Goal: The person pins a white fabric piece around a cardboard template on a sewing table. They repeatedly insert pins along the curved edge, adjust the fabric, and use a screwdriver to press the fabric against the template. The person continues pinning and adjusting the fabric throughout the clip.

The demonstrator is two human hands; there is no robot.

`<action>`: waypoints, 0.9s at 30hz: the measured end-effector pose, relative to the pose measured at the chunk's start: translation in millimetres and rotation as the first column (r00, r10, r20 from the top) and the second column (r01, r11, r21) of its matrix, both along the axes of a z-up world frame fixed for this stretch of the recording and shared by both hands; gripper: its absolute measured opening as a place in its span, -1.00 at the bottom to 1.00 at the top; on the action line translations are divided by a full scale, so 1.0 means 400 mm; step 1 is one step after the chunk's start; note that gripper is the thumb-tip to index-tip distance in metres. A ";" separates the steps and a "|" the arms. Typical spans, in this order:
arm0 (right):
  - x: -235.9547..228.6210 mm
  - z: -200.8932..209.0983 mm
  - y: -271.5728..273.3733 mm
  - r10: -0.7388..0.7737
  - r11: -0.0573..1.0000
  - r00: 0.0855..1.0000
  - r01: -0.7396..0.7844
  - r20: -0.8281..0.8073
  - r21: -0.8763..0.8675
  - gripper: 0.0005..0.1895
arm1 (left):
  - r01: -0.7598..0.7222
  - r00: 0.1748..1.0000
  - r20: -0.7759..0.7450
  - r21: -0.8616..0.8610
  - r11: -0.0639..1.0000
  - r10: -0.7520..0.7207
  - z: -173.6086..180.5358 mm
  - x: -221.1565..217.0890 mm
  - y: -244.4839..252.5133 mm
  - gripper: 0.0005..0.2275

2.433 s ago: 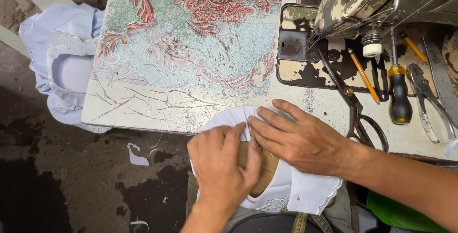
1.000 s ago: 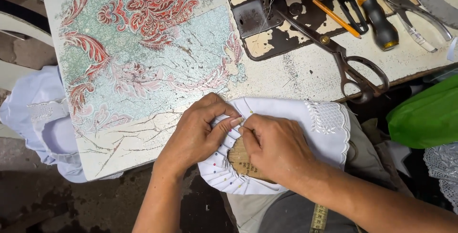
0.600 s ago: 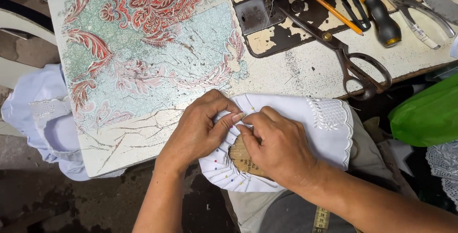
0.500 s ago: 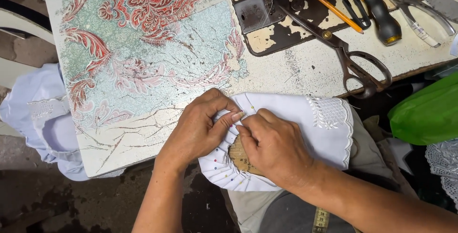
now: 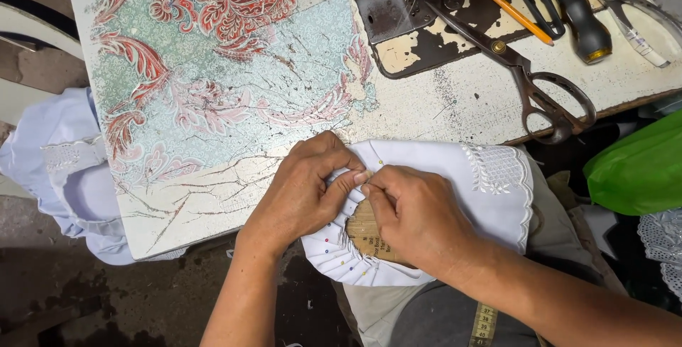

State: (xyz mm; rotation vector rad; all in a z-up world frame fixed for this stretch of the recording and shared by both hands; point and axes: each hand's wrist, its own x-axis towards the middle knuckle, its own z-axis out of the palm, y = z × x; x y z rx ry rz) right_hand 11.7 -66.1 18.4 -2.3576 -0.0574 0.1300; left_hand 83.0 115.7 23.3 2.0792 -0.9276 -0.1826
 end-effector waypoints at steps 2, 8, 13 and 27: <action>-0.011 -0.001 -0.001 0.023 1.000 0.998 -0.022 0.061 -0.002 -0.92 | -0.009 1.000 0.006 -0.002 1.000 0.009 0.003 -0.001 -0.001 -0.79; -0.033 -0.027 0.010 0.086 0.991 0.919 -0.039 0.385 -0.128 -0.82 | -0.019 1.000 0.013 -0.021 1.000 0.019 -0.002 -0.004 -0.001 -0.81; -0.031 -0.038 0.022 0.133 0.974 0.909 -0.047 0.395 -0.221 -0.79 | -0.031 0.999 0.011 -0.003 1.000 0.031 -0.004 -0.003 0.001 -0.80; -0.012 0.018 0.001 -0.089 0.972 0.973 0.131 -0.212 0.194 -0.74 | -0.300 0.908 -0.296 0.037 0.953 0.297 0.042 -0.066 -0.001 -0.65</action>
